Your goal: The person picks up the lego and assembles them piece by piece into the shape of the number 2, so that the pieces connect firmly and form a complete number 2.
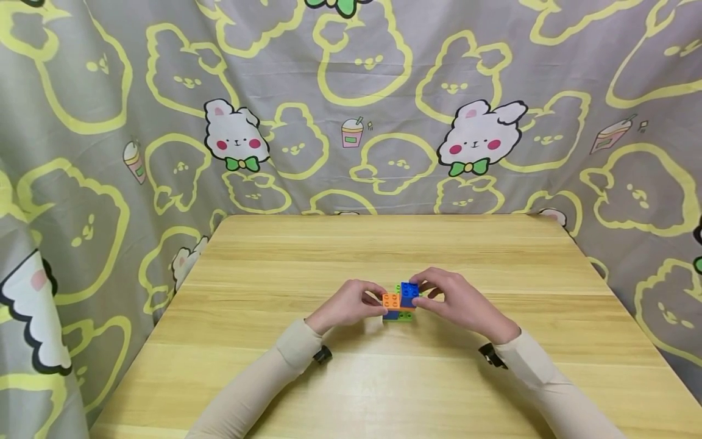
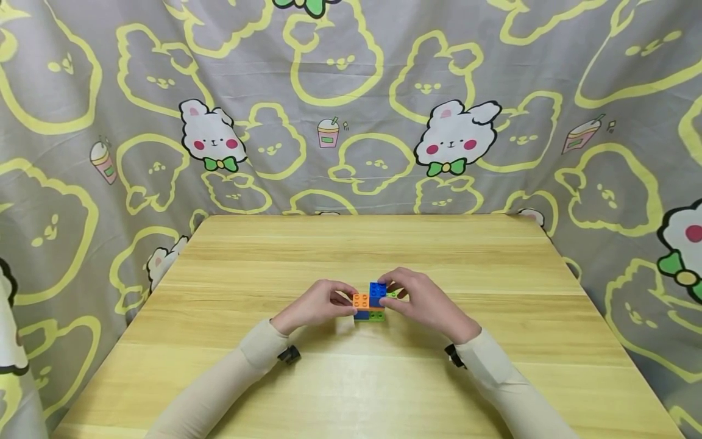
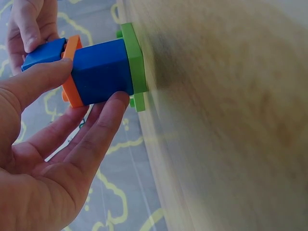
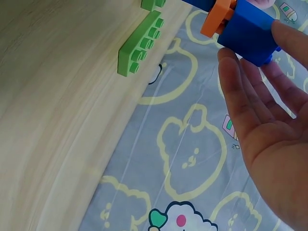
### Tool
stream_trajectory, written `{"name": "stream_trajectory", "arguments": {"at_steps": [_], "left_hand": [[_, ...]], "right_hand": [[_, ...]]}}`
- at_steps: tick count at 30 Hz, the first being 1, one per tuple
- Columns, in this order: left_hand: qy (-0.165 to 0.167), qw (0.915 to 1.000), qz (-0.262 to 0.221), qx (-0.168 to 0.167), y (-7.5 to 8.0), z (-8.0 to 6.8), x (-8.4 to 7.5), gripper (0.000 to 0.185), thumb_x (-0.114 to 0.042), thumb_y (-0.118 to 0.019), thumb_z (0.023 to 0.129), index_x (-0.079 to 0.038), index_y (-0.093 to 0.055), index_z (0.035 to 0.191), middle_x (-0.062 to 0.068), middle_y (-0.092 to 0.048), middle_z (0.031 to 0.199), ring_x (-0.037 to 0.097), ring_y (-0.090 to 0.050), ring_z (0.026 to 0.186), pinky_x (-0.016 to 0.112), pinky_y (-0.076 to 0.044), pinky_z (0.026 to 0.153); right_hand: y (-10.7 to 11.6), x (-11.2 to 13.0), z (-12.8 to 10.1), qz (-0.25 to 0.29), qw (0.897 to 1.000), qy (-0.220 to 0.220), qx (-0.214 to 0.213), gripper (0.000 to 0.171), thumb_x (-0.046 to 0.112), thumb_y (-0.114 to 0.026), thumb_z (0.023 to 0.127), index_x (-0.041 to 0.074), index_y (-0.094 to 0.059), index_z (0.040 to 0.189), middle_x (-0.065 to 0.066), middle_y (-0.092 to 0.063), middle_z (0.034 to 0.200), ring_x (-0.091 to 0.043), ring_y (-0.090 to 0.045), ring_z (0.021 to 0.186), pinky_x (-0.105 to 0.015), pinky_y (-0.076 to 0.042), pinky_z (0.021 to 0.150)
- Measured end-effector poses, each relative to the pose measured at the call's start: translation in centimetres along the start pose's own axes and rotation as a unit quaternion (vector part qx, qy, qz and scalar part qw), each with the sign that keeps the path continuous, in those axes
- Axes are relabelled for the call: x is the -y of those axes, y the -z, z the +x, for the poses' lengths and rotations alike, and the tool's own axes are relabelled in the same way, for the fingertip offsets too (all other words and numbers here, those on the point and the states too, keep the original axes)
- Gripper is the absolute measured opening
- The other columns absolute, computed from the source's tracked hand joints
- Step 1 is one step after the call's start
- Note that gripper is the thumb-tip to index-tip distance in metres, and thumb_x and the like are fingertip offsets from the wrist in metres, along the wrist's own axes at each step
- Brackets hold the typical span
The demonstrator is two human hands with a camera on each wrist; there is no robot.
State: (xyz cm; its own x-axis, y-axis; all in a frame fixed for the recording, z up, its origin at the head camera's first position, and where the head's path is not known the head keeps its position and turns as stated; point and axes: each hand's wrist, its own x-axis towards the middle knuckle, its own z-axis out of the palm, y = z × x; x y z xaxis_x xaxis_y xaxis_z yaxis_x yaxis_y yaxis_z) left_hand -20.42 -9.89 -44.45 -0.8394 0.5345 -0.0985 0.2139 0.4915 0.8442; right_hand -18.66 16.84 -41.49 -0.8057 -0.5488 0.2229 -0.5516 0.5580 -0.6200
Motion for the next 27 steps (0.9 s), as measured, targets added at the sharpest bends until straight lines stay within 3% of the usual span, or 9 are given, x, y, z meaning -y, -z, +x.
{"name": "stream_trajectory", "arguments": {"at_steps": [7, 12, 18, 27], "left_hand": [[0.001, 1.0, 0.002, -0.002, 0.0, -0.2, -0.1, 0.033, -0.017, -0.079, 0.092, -0.005, -0.072, 0.122, 0.01, -0.072, 0.118, 0.017, -0.074, 0.095, 0.03, -0.06, 0.081], [-0.004, 1.0, 0.001, -0.001, -0.1, 0.0, 0.1, 0.033, -0.017, -0.079, 0.092, -0.004, -0.072, 0.122, 0.01, -0.072, 0.119, 0.017, -0.074, 0.096, 0.03, -0.06, 0.082], [-0.004, 1.0, 0.0, -0.001, -0.1, 0.0, 0.1, 0.033, -0.017, -0.078, 0.092, -0.005, -0.072, 0.122, 0.01, -0.073, 0.118, 0.017, -0.074, 0.096, 0.031, -0.06, 0.082], [-0.005, 1.0, 0.0, -0.002, -0.1, 0.1, 0.1, 0.033, -0.017, -0.079, 0.092, -0.005, -0.072, 0.122, 0.01, -0.073, 0.119, 0.018, -0.074, 0.097, 0.032, -0.06, 0.083]], "right_hand": [[-0.1, 0.0, -0.1, 0.01, 1.0, 0.005, 0.009, 0.034, 0.024, -0.077, 0.093, 0.017, -0.067, 0.125, 0.002, -0.068, 0.117, -0.012, -0.071, 0.096, -0.03, -0.06, 0.083], [-0.3, -0.4, -0.2, 0.048, 0.999, -0.007, 0.025, 0.033, 0.03, -0.072, 0.098, 0.019, -0.064, 0.127, 0.001, -0.067, 0.122, -0.015, -0.071, 0.102, -0.03, -0.06, 0.084], [-0.3, -0.9, -0.2, 0.103, 0.993, -0.027, 0.058, 0.034, 0.036, -0.063, 0.103, 0.02, -0.058, 0.132, -0.004, -0.064, 0.128, -0.022, -0.071, 0.109, -0.032, -0.059, 0.088], [-0.7, -1.6, 0.0, 0.152, 0.983, -0.041, 0.093, 0.034, 0.033, -0.055, 0.107, 0.019, -0.052, 0.138, -0.009, -0.061, 0.134, -0.025, -0.07, 0.113, -0.032, -0.057, 0.09]]}}
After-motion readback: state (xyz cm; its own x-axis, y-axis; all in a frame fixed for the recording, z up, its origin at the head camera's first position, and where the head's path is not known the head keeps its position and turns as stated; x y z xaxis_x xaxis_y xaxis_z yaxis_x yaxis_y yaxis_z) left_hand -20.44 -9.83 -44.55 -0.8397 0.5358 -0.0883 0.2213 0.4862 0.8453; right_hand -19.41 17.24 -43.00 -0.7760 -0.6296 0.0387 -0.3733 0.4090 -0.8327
